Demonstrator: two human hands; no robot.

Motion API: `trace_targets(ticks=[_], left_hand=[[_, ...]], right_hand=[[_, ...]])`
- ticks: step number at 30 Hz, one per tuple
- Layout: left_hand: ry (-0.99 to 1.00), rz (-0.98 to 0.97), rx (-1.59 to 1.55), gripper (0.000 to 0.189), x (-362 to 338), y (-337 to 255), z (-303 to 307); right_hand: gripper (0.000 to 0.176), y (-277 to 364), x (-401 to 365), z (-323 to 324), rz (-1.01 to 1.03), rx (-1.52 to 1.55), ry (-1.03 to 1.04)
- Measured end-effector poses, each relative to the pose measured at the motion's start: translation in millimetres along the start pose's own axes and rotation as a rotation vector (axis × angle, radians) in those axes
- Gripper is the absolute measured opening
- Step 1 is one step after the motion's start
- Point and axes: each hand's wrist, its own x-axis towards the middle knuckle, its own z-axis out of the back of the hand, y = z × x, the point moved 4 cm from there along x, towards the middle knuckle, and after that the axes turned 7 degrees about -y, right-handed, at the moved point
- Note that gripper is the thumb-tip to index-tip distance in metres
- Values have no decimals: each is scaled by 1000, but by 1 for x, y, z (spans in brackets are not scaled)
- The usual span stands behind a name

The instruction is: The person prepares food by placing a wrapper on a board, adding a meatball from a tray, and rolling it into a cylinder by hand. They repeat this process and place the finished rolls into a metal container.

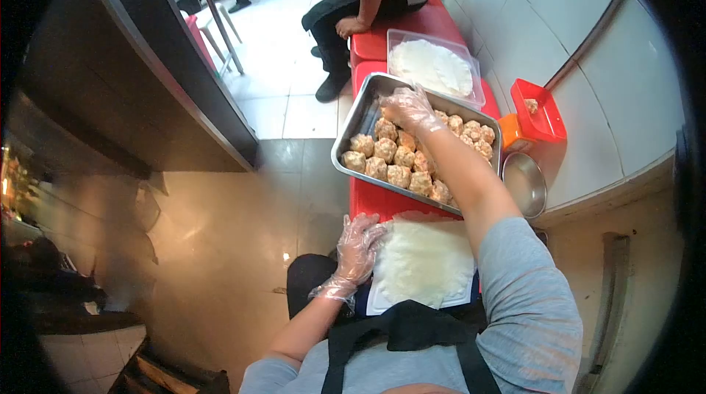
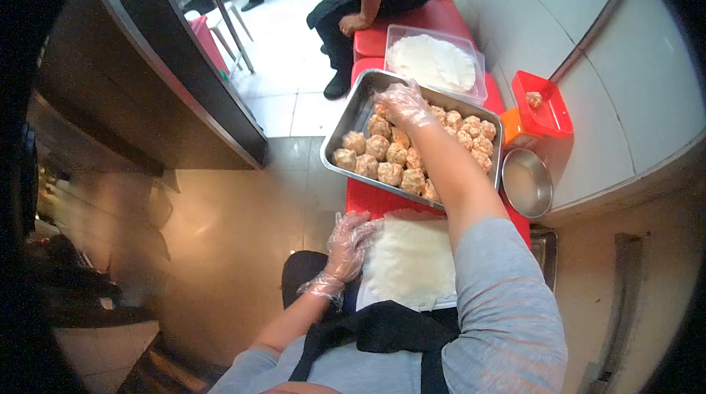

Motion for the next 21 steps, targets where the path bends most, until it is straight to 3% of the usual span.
trace_targets(ticks=[2, 5, 6, 9, 10, 13, 14, 15, 17, 21], left_hand=[[-2, -15, 21, 42, 0, -1, 0], [11, -33, 47, 41, 1, -4, 2], [12, -53, 66, 41, 2, -8, 4], [18, -75, 97, 42, 4, -8, 3], [28, -72, 103, 43, 2, -7, 2], [42, -40, 75, 32, 0, -2, -1], [4, 69, -97, 29, -4, 8, -8], [2, 53, -78, 28, -5, 3, -8], [1, 15, -40, 27, -1, -5, -3], [41, -242, 180, 33, -6, -11, -2]], right_hand=[[49, -3, -6, 12, -132, 70, -103], [50, -21, -14, 13, -550, 532, -231], [42, -18, -17, 18, -713, 982, -260], [36, -46, -13, -12, -665, 2006, -329], [30, -38, -21, 5, -709, 2212, -311], [28, -20, -43, 47, -789, 2493, -212], [32, -13, -48, 61, -762, 2614, -204], [39, -9, -59, 73, -683, 2722, -162], [41, 4, -85, 104, -531, 2696, -94], [36, 12, -152, 121, -577, 2275, -159]])
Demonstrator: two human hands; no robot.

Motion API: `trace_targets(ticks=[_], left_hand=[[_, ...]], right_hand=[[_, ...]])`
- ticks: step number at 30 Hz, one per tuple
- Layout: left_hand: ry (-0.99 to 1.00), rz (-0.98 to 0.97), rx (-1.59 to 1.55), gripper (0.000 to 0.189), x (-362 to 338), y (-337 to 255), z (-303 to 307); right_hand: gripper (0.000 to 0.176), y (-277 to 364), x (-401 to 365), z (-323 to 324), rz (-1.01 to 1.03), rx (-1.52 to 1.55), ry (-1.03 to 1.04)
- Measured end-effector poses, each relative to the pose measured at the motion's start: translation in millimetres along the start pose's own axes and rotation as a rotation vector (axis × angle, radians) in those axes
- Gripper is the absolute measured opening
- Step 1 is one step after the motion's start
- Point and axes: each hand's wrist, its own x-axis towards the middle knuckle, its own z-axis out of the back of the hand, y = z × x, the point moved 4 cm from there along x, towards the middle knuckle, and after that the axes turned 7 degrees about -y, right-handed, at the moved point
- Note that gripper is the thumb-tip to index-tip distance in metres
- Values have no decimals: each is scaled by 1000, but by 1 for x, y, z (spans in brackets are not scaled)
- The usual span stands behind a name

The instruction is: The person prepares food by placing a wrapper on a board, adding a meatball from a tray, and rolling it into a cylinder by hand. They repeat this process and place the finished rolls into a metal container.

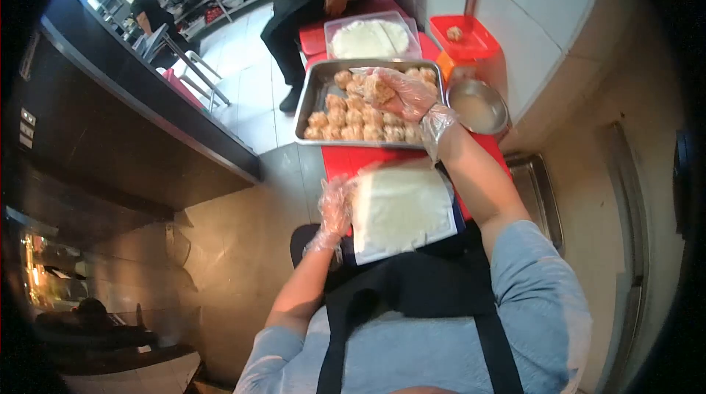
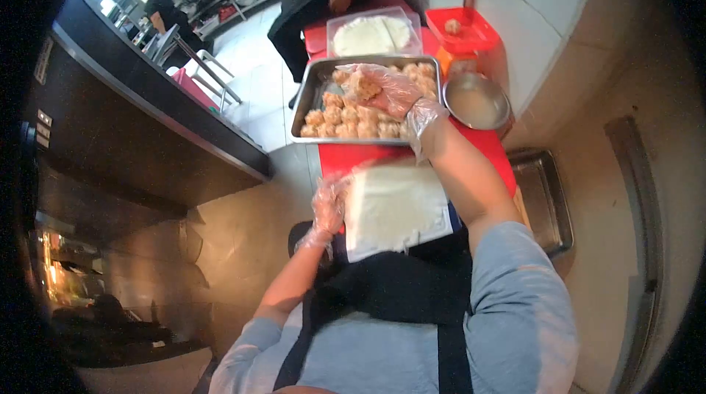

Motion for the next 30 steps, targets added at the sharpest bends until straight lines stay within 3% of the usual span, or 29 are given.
trace_targets(ticks=[2, 3, 4, 10, 11, 13, 14, 16, 18, 20, 22, 23, 26, 27, 30], left_hand=[[-71, -159, -27, 38, -4, -4, 4], [-29, -63, -69, 37, -8, -5, 3], [7, 33, -108, 37, -8, -6, 2], [106, 20, 113, 40, -10, -13, 4], [141, -15, 193, 42, -9, -14, 5], [215, -41, 394, 49, -4, -18, 4], [205, -49, 345, 51, -1, -30, 10], [170, -82, 255, 55, 6, -60, 24], [196, -114, -52, 68, -4, -71, 15], [222, -22, 133, 75, -28, -89, 6], [294, 84, 420, 82, -49, -114, 2], [332, 49, 476, 83, -57, -112, -1], [377, -32, 505, 79, -56, -109, 3], [377, -66, 483, 78, -51, -102, 4], [424, -111, 464, 74, -39, -91, 9]], right_hand=[[34, 0, -66, -7, -38, -271, -109], [35, -14, -82, 9, -34, -295, -154], [35, -29, -96, 21, -62, -212, -67], [28, -96, -174, 35, -4, -363, -93], [34, -111, -175, 48, 132, -483, -83], [37, -140, -183, 66, -32, -416, -6], [39, -144, -187, 64, -107, -391, 37], [43, -138, -199, 43, -97, -742, 13], [46, -134, -197, 46, 325, -1200, 275], [49, -118, -202, 38, 163, -1357, 228], [52, -128, -202, 65, 202, -1169, 114], [53, -132, -201, 77, 214, -1073, 63], [54, -117, -222, 59, 225, -1264, -150], [53, -145, -215, 89, 292, -969, -132], [47, -156, -218, 80, 84, -436, -212]])
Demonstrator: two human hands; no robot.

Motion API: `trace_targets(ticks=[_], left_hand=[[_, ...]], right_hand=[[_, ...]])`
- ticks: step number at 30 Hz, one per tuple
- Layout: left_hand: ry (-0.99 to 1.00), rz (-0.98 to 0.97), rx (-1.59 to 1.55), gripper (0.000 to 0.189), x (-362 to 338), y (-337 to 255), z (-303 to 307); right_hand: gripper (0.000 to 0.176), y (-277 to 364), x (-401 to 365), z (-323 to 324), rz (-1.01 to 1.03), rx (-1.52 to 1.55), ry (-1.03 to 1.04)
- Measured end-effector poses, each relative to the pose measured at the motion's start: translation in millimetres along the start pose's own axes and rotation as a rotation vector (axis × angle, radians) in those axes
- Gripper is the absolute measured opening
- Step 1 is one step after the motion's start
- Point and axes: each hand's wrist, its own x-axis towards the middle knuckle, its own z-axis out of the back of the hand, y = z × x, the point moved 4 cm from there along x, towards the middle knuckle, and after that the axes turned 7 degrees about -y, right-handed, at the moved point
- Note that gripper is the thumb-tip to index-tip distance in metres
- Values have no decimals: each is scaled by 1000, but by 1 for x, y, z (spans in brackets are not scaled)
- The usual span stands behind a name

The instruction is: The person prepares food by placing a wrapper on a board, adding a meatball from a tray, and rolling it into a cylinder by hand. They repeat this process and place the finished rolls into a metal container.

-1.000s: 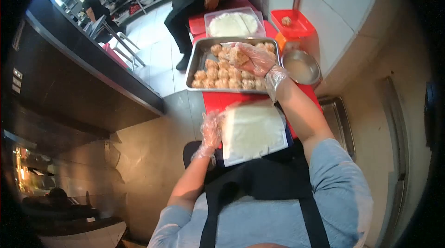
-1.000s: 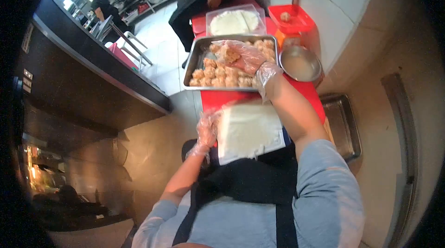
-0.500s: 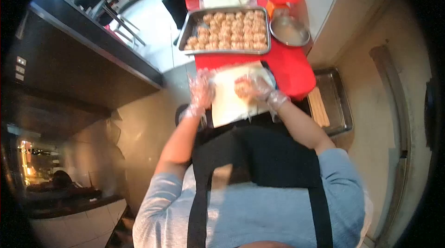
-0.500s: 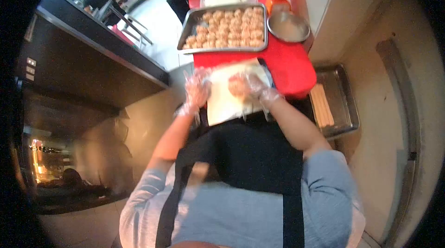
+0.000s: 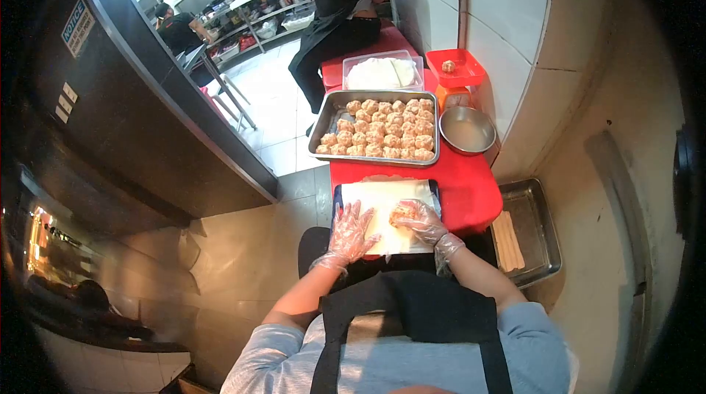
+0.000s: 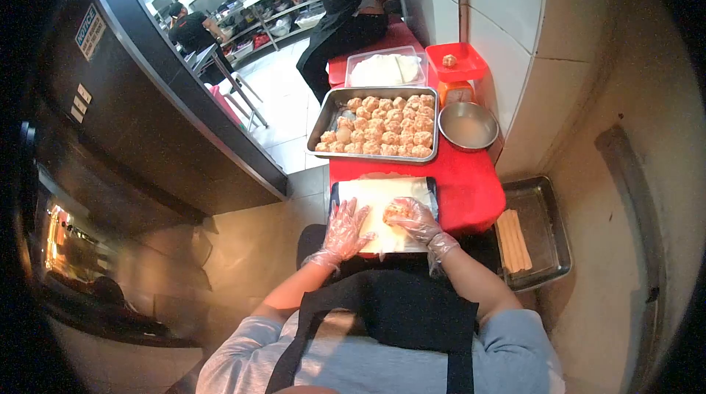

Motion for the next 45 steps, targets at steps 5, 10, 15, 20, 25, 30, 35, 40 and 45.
trace_targets(ticks=[5, 10, 15, 20, 25, 30, 35, 40, 45], left_hand=[[13, 3, -38, 78, 5, 9, 1], [-70, 6, -368, 79, 18, -24, 13], [-53, 151, -812, 71, 35, -35, -5], [-169, 97, -713, 58, 40, -33, -13], [-291, 17, -783, 38, 33, -36, -5], [-258, -69, -666, 29, 22, -24, -10], [-343, -48, -781, 18, 23, -28, 2], [-315, -34, -830, 14, 21, -17, -16], [-231, 72, -847, 22, 21, -6, -21]], right_hand=[[41, 37, -1, -9, 22, -128, 43], [48, 26, 9, -10, 237, -513, 214], [34, 85, -13, -24, 476, -826, 299], [31, 100, -23, -22, 606, -830, 23], [24, 74, -25, -25, 693, -1025, 24], [18, 50, -21, -20, 769, -1029, 65], [20, 44, -7, -5, 306, -620, 86], [13, 32, -5, 3, 328, -608, 37], [24, 20, 5, 10, 242, -498, 96]])
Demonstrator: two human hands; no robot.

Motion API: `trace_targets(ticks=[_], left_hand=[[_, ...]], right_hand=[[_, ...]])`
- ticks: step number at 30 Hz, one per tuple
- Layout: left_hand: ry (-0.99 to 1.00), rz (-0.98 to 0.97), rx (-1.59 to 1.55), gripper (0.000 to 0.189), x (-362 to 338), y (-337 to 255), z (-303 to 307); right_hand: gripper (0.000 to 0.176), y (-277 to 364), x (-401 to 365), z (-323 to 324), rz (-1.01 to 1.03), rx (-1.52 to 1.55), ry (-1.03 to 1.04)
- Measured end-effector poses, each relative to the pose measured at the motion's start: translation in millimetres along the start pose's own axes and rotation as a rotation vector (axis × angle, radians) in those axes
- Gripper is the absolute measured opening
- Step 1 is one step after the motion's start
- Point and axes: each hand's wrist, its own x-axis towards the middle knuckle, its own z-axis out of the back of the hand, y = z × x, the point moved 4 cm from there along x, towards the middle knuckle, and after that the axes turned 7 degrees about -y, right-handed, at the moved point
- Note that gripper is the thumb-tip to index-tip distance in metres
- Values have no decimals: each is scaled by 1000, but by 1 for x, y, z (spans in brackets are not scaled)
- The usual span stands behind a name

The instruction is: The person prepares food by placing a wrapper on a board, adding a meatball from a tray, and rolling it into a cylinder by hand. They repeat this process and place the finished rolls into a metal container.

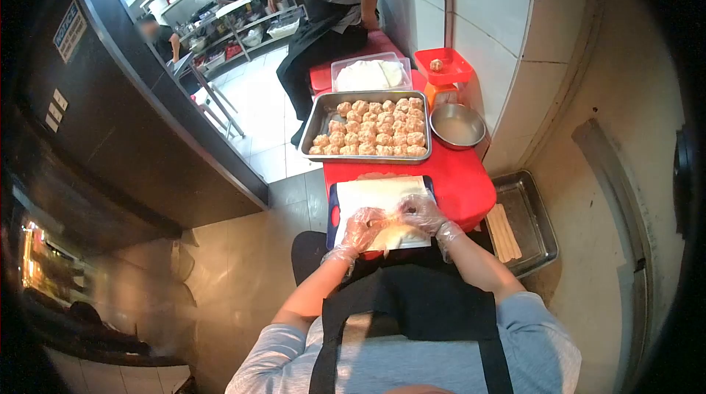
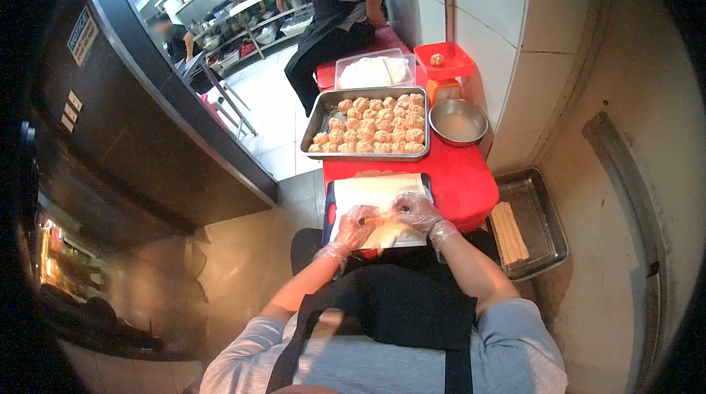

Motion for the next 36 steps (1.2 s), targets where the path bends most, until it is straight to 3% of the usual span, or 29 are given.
trace_targets(ticks=[1, 2, 5, 6, 9, 14, 16, 19, 20, 23, 25, 26, 28, 31, 32, 36], left_hand=[[19, 60, -35, 25, 0, -2, 2], [11, 4, 13, 37, -1, -10, 5], [-27, -150, 185, 47, 2, -21, 4], [-17, -90, 170, 47, 4, -14, 1], [20, 56, 150, 47, 2, 1, -6], [61, 161, -5, 51, 1, -1, -4], [46, 17, 145, 50, 1, -17, 0], [37, -60, 169, 47, 1, -19, 0], [31, -58, 147, 46, 1, -17, 1], [96, 40, 97, 42, 3, -10, 2], [67, 29, 53, 34, 4, -8, 4], [54, 24, 29, 30, 4, -8, 4], [-2, -27, 23, 21, 3, -4, 2], [11, -220, 185, 19, 1, 13, -1], [-5, -14, 95, 16, 4, -7, 5], [60, -136, 224, 15, 1, -47, 15]], right_hand=[[27, 0, 1, 0, -77, 84, -1], [46, -1, 1, -1, -174, 276, -34], [63, 50, 3, 4, 346, -730, -18], [69, 49, 6, -6, 267, -754, 50], [60, 39, 4, -20, 326, -871, 178], [48, 32, 7, -15, 344, -780, 135], [43, 53, 4, -7, 437, -829, 71], [41, 96, 0, 19, 6, -74, -38], [32, 110, -6, 22, -9, 255, -167], [28, 187, -24, 39, 103, 865, -47], [24, 206, -32, 28, -87, 1586, 338], [23, 212, -36, 28, -120, 1674, 412], [22, 206, -46, 28, -146, 1632, 404], [20, 178, -54, 32, -24, 974, 54], [20, 165, -56, 33, -1, 797, -13], [19, 137, -52, 14, 115, 546, -70]])
